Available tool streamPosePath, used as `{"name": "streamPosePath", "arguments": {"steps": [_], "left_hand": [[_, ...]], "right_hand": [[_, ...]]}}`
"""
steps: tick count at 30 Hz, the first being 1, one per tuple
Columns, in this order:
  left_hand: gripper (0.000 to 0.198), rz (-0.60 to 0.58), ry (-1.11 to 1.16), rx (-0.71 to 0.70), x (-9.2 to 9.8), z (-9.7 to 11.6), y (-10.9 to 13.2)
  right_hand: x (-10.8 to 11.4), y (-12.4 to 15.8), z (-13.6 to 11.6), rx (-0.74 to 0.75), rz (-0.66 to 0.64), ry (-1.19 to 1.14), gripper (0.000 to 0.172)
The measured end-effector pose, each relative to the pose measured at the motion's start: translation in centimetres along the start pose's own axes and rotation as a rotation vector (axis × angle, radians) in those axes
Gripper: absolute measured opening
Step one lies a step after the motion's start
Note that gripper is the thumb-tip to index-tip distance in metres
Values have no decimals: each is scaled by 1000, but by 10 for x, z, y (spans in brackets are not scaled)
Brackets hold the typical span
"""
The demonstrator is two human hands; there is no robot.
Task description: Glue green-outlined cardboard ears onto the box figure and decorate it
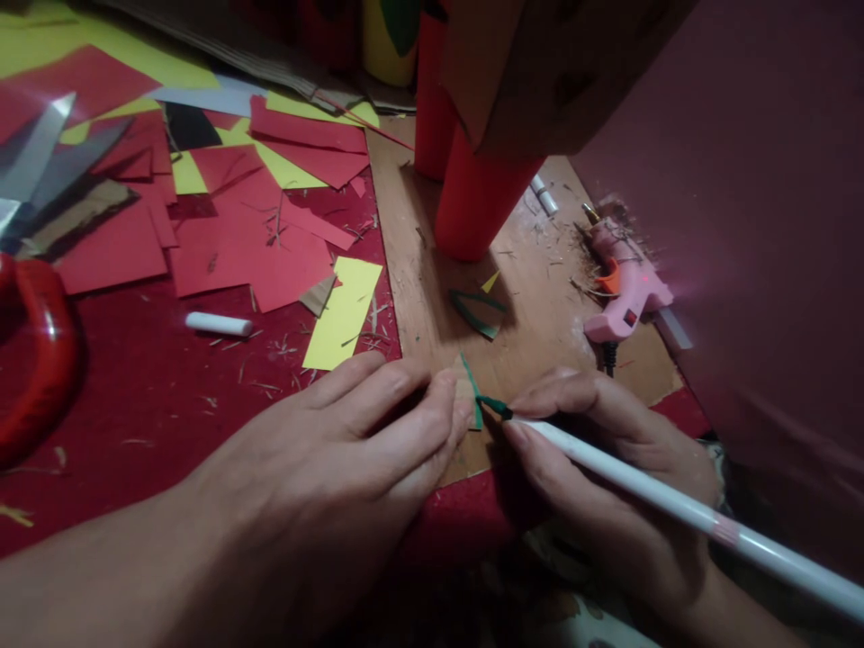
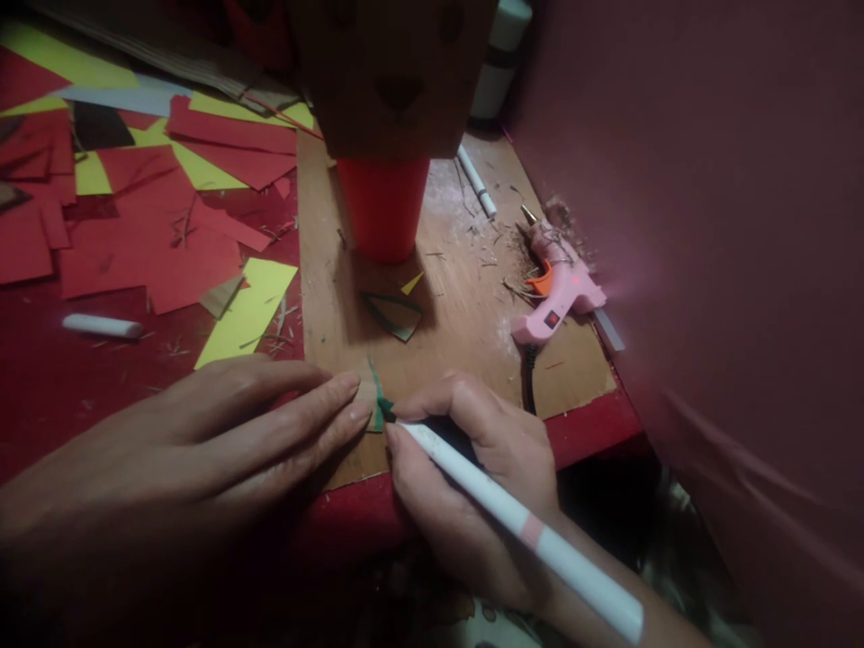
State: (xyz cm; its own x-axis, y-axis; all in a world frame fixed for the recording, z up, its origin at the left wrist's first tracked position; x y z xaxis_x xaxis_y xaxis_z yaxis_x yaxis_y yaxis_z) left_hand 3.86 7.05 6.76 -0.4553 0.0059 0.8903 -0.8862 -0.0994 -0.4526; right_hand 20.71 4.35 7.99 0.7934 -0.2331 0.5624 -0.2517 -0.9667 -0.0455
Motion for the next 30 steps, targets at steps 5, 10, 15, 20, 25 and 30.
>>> {"name": "streamPosePath", "arguments": {"steps": [5, 10, 15, 20, 25, 30], "left_hand": [[43, 6, 33, 4, 2, -1, -1], [42, 6, 28, 2, 3, -1, -2], [40, 17, 8, 11, 3, 0, -1], [40, -7, 21, 13, 2, 0, -3], [41, -6, 24, 21, 1, -2, -2], [41, 15, -8, 21, 0, -1, 0]], "right_hand": [[-1, -4, -8, 24, -31, 15, 15], [-2, -6, -12, 17, -46, 59, 15], [-1, -5, -10, 8, -52, 77, 17], [-1, -3, -6, -5, -32, 39, 15], [-1, -3, -5, -14, -58, 30, 14], [-1, -3, -3, 4, -77, 47, 13]]}}
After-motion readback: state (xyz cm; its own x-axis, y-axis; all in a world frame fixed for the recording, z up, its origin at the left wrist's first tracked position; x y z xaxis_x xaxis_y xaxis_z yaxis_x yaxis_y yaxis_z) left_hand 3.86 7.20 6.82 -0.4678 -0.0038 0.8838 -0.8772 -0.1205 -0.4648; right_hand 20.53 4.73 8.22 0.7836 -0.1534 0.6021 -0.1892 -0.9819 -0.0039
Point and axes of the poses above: each hand's wrist, its own y-axis away from the middle knuckle, its own x-axis out of the back of the hand, z = x × y, the point moved 6 cm from there along -y, towards the middle knuckle, and after that the axes turned 12 degrees about -x, right-handed, at the moved point
